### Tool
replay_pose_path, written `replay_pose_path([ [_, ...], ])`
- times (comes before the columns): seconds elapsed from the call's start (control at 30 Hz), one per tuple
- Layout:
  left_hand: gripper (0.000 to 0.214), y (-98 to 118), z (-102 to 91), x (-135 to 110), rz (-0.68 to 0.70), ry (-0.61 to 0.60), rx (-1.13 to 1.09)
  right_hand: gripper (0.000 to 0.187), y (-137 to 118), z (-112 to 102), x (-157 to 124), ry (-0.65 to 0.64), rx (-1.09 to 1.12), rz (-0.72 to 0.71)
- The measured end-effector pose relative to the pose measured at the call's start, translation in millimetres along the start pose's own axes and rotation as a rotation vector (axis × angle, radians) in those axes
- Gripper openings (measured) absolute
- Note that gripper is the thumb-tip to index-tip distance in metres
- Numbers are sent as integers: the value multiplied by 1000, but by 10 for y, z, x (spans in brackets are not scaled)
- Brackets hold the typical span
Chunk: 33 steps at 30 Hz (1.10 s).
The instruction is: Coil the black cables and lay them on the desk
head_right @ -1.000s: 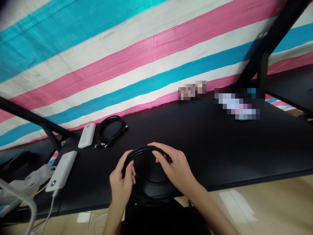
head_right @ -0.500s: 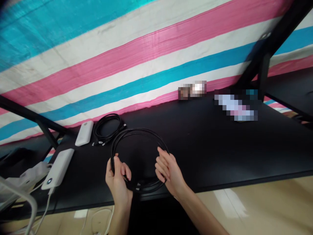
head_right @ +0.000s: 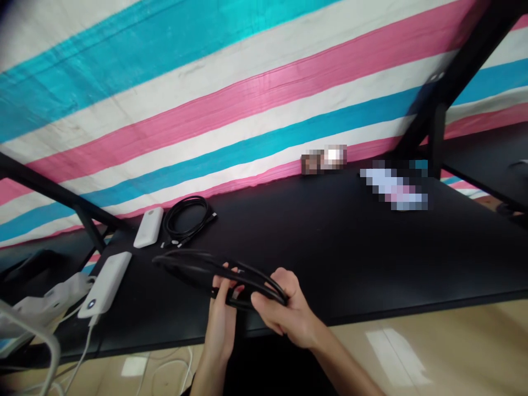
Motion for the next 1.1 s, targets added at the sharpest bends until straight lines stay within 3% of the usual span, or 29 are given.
replay_pose_path([
  [0.1,44,-56,185,-152,-282,-189,-210,59,12,77,-69,-48,19,-1],
  [0.2,33,-18,229,-253,-368,-203,-342,55,41,105,-89,-56,140,4],
  [0.33,31,-14,95,-258,-258,-67,-396,51,79,98,-66,12,207,37],
  [0.47,44,25,-183,-219,-21,71,-235,52,19,61,-51,123,-53,18],
  [0.57,53,108,-352,-236,99,125,-88,42,12,-42,-87,262,-226,17],
  [0.8,74,128,-410,-307,134,56,185,32,468,-333,-154,356,-356,315],
  [0.93,71,60,-329,-289,149,-11,186,33,552,-511,-105,444,-318,256],
  [1.1,76,79,-320,-149,178,-65,148,33,680,-572,-53,406,-264,340],
])
Point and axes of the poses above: each hand's wrist, its own x-axis towards the middle knuckle, its own z-axis out of the palm, y = z × x, the point moved 7 cm from there along x, towards the middle knuckle, and after that the axes turned 8 degrees about z, right-handed, at the moved point
